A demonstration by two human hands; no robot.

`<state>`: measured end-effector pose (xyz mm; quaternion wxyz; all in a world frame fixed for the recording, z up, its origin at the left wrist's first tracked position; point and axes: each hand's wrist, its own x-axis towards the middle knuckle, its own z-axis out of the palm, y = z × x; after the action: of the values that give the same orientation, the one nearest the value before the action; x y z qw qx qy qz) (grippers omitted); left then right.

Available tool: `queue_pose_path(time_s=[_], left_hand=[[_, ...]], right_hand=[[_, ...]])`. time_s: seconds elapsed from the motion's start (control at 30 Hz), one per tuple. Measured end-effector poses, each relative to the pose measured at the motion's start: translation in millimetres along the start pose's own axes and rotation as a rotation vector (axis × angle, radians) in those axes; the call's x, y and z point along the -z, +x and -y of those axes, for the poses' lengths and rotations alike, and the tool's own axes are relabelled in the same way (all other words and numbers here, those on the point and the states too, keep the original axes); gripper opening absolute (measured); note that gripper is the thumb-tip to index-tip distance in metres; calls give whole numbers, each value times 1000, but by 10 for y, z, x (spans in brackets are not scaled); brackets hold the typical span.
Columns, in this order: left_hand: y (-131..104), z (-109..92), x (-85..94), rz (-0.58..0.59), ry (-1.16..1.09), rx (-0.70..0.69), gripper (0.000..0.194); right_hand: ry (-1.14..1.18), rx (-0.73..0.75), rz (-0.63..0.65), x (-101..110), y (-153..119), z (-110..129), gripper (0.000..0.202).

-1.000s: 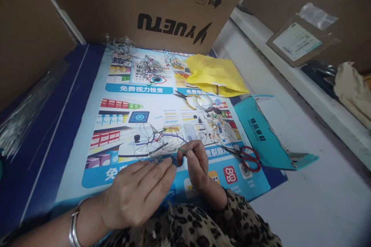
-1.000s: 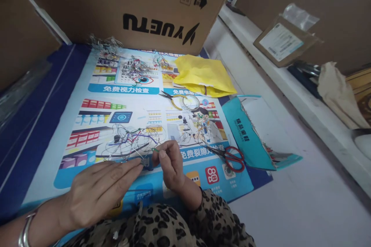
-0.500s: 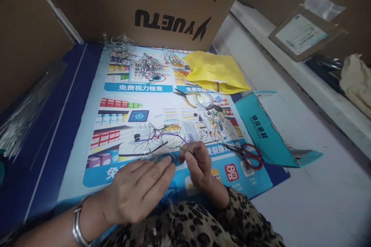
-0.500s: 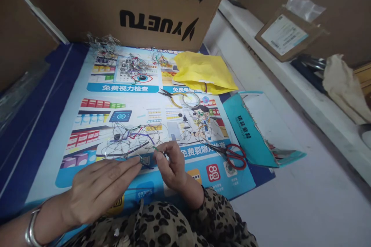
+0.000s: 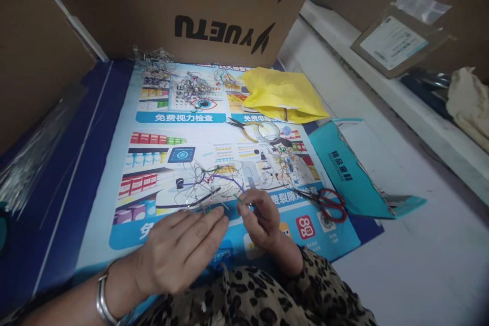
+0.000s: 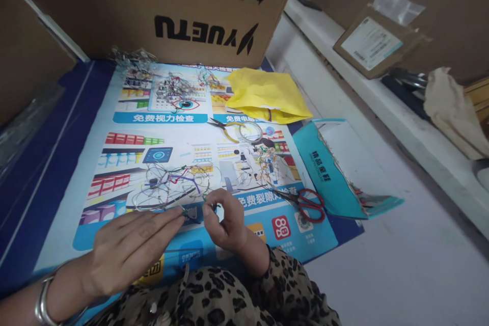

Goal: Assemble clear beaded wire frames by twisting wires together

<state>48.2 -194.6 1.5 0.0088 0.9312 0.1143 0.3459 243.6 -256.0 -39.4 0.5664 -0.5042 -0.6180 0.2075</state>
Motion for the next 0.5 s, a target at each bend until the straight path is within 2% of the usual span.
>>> queue_pose_path(time_s=[0.5], left_hand=[[-35, -13, -36, -24, -29, -16, 24]], right_hand=[[-143, 142, -30, -16, 51, 33, 26]])
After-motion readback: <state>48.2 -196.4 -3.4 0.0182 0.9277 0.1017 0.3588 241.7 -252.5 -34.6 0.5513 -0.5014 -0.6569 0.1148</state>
